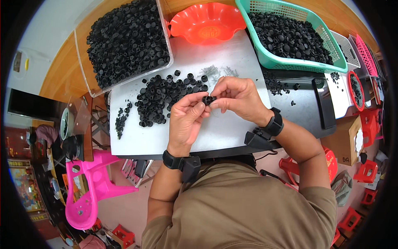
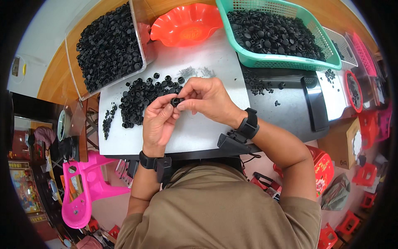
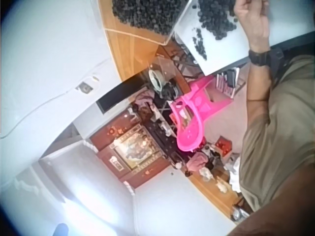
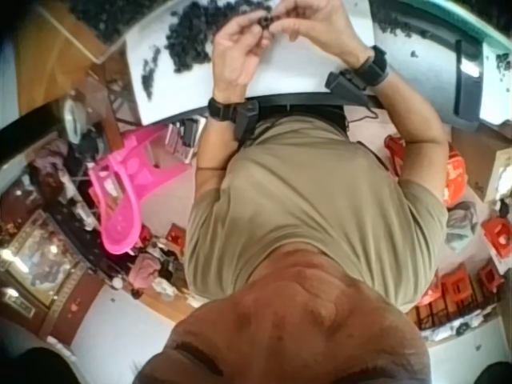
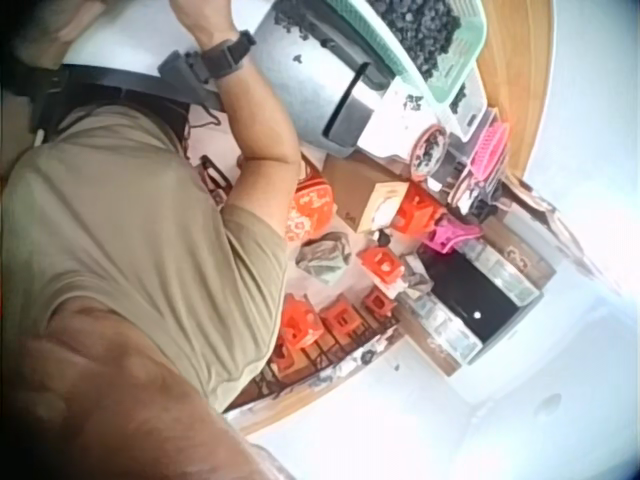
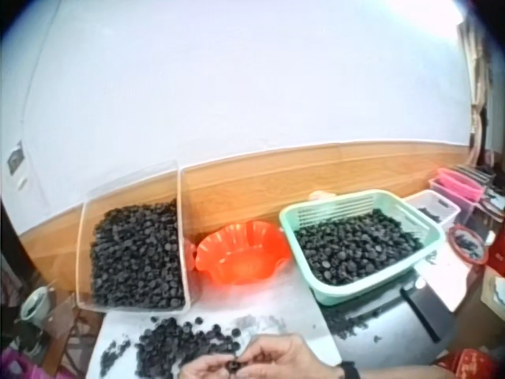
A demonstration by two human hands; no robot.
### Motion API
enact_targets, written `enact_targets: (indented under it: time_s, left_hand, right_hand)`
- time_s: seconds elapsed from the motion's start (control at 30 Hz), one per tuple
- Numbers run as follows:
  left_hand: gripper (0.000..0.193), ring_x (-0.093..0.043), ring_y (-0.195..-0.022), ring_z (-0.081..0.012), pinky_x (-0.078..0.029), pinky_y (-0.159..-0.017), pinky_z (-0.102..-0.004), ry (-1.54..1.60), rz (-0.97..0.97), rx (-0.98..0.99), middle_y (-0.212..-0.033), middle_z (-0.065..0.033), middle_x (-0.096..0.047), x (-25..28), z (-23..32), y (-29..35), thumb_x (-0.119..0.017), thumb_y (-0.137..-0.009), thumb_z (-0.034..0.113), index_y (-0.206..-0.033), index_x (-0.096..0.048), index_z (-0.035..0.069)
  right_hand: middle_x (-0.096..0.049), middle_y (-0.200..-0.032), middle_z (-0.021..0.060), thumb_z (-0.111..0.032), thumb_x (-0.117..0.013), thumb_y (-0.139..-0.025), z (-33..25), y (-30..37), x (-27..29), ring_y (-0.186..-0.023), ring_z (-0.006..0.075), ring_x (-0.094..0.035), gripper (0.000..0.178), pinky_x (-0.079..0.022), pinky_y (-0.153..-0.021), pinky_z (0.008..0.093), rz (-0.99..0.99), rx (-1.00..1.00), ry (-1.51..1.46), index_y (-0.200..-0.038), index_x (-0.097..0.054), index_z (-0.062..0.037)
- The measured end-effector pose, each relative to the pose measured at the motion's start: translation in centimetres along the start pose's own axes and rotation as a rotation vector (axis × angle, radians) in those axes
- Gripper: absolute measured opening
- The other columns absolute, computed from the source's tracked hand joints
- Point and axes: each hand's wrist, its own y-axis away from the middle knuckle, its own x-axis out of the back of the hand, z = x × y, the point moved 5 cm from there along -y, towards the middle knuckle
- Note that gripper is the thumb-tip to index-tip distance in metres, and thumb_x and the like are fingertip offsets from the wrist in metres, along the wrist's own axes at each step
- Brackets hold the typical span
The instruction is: Sorting and inspecting small black rubber or plastic parts on a white board at a workbench.
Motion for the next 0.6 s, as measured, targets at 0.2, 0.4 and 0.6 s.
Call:
enact_targets:
  time_s: [0.2, 0.4, 0.6]
  left_hand:
    - [0.023, -0.061, -0.074, -0.0112, -0.050, -0.066, -0.0211, -0.028, -0.005, -0.002, -0.086, -0.0077, -0.064, -0.04, -0.12, -0.02, -0.059, -0.086, 0.003, -0.109, -0.060, -0.003]
    - [0.024, -0.060, -0.073, -0.0109, -0.050, -0.067, -0.0206, 0.041, -0.018, 0.011, -0.086, -0.0075, -0.064, 0.07, 0.01, -0.03, -0.059, -0.086, 0.003, -0.110, -0.060, -0.003]
    - [0.024, -0.060, -0.075, -0.0116, -0.050, -0.069, -0.0231, 0.030, -0.017, -0.001, -0.086, -0.0072, -0.064, 0.14, -0.11, -0.16, -0.058, -0.087, 0.003, -0.110, -0.060, -0.003]
  right_hand:
    - [-0.060, -0.071, 0.0021, 0.002, -0.070, -0.075, 0.09, 0.11, -0.14, -0.059, 0.0057, -0.056, 0.011, -0.048, -0.050, 0.0195, -0.015, 0.040, 0.062, -0.083, -0.063, -0.0001]
    - [-0.061, -0.072, 0.0032, 0.004, -0.064, -0.079, -0.28, 0.12, -0.49, -0.059, 0.0080, -0.058, 0.009, -0.048, -0.051, 0.0194, 0.001, 0.034, -0.070, -0.087, -0.064, 0.0010]
    - [-0.063, -0.074, 0.0069, 0.004, -0.062, -0.081, 0.44, 0.27, -0.26, -0.058, 0.0105, -0.060, 0.005, -0.050, -0.049, 0.0210, 0.019, -0.087, -0.114, -0.086, -0.062, 0.0032]
